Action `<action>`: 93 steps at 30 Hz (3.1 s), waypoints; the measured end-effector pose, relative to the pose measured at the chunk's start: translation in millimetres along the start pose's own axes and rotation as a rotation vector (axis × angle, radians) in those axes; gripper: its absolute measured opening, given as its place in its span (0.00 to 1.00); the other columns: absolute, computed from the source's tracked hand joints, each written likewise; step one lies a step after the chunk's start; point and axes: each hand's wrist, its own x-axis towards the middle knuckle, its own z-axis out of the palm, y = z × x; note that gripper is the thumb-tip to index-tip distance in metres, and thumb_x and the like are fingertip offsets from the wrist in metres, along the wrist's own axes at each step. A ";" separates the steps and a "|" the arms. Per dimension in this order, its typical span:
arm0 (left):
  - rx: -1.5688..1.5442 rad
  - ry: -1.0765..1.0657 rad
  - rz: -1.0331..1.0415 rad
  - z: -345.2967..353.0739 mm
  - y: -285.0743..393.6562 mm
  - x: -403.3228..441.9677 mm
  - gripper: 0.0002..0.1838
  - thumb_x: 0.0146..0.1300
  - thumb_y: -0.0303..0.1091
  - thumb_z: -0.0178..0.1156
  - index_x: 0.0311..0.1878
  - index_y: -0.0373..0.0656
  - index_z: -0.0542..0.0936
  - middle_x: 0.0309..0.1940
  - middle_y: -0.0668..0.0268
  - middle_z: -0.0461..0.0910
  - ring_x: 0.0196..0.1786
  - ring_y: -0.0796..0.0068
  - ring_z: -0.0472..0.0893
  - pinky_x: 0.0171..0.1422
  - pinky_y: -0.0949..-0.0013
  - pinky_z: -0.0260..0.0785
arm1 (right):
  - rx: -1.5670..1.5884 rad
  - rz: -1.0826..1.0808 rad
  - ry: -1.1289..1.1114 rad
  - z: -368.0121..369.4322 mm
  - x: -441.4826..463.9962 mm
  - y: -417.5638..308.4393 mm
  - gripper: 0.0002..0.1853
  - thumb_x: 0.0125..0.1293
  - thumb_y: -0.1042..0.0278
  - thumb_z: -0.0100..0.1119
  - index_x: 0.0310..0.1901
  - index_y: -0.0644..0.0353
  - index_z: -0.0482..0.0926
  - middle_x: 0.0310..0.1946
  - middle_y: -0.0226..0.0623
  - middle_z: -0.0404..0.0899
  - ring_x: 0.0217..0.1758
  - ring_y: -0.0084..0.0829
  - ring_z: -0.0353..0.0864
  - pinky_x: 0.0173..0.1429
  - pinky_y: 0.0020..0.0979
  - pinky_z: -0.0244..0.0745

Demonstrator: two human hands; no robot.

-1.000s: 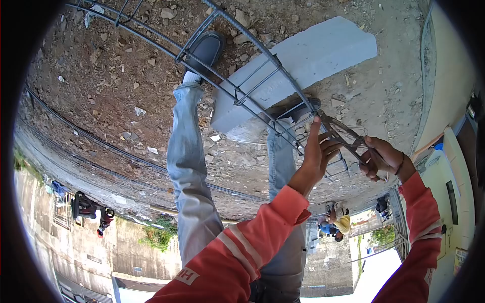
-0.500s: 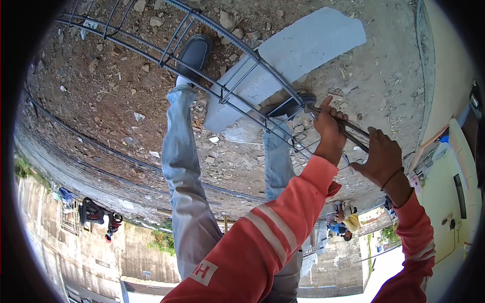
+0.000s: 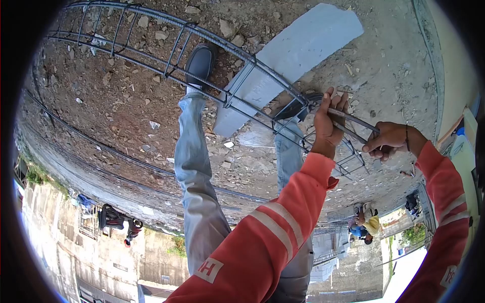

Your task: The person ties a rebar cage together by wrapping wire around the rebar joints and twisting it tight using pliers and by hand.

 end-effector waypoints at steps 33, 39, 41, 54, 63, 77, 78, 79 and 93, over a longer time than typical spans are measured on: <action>1.889 0.104 0.305 48.9 35.5 -28.8 0.23 0.63 0.47 0.59 0.37 0.28 0.78 0.35 0.40 0.82 0.43 0.36 0.82 0.48 0.47 0.71 | 1.122 -0.778 0.558 220.7 67.9 7.1 0.35 0.57 0.69 0.73 0.63 0.61 0.65 0.48 0.45 0.80 0.48 0.33 0.84 0.47 0.33 0.82; 1.582 -0.016 -0.176 92.0 159.7 -101.3 0.11 0.62 0.37 0.67 0.39 0.40 0.81 0.29 0.68 0.79 0.31 0.78 0.79 0.33 0.74 0.69 | 1.426 -0.609 0.849 342.7 84.6 -149.1 0.28 0.63 0.67 0.67 0.58 0.63 0.62 0.24 0.36 0.77 0.21 0.28 0.81 0.25 0.27 0.75; 1.704 -0.047 -0.381 139.4 202.6 -129.1 0.22 0.67 0.48 0.60 0.54 0.41 0.79 0.36 0.66 0.81 0.40 0.72 0.81 0.49 0.65 0.70 | 1.797 -0.812 0.388 345.6 44.3 -190.3 0.33 0.69 0.71 0.59 0.69 0.56 0.50 0.25 0.40 0.78 0.20 0.30 0.81 0.24 0.31 0.80; 3.096 -0.392 -0.395 177.1 386.7 -132.1 0.12 0.70 0.29 0.54 0.50 0.36 0.82 0.31 0.64 0.83 0.33 0.75 0.82 0.39 0.68 0.77 | 1.478 -1.465 -0.808 368.8 -37.7 -130.0 0.35 0.74 0.58 0.53 0.76 0.56 0.49 0.50 0.44 0.78 0.48 0.31 0.82 0.39 0.31 0.88; 2.441 -0.111 -0.187 127.0 218.5 -144.8 0.14 0.73 0.35 0.53 0.53 0.39 0.82 0.31 0.69 0.79 0.37 0.76 0.83 0.41 0.70 0.81 | 1.030 -0.214 1.277 340.5 199.1 3.1 0.18 0.65 0.71 0.58 0.54 0.63 0.65 0.40 0.58 0.79 0.44 0.60 0.80 0.45 0.54 0.75; 1.843 -0.105 -0.120 18.1 137.5 -191.3 0.14 0.71 0.43 0.60 0.54 0.48 0.80 0.28 0.73 0.77 0.39 0.74 0.84 0.35 0.70 0.77 | 1.294 -1.323 0.932 349.0 78.5 -19.4 0.28 0.64 0.59 0.67 0.61 0.61 0.69 0.50 0.50 0.76 0.52 0.43 0.80 0.51 0.39 0.77; 1.858 -0.107 -0.054 16.3 136.8 -195.8 0.13 0.72 0.44 0.59 0.52 0.47 0.80 0.30 0.72 0.78 0.39 0.73 0.83 0.39 0.69 0.77 | 1.292 -1.340 0.931 348.7 75.1 -30.2 0.28 0.64 0.59 0.67 0.61 0.61 0.69 0.50 0.50 0.76 0.52 0.43 0.80 0.51 0.39 0.77; 1.860 -0.114 -0.041 19.4 139.0 -199.3 0.13 0.72 0.44 0.59 0.52 0.47 0.80 0.30 0.72 0.78 0.39 0.73 0.83 0.39 0.69 0.77 | 1.461 -1.325 0.686 347.9 71.7 -38.7 0.24 0.66 0.60 0.65 0.58 0.60 0.69 0.42 0.45 0.78 0.44 0.36 0.82 0.43 0.34 0.77; 1.902 -0.163 0.224 91.0 207.1 -174.6 0.09 0.74 0.41 0.56 0.43 0.48 0.79 0.27 0.72 0.79 0.26 0.85 0.70 0.31 0.76 0.63 | 1.020 -0.773 1.406 353.5 88.4 -65.0 0.30 0.63 0.61 0.67 0.61 0.60 0.64 0.45 0.51 0.83 0.52 0.54 0.81 0.57 0.48 0.73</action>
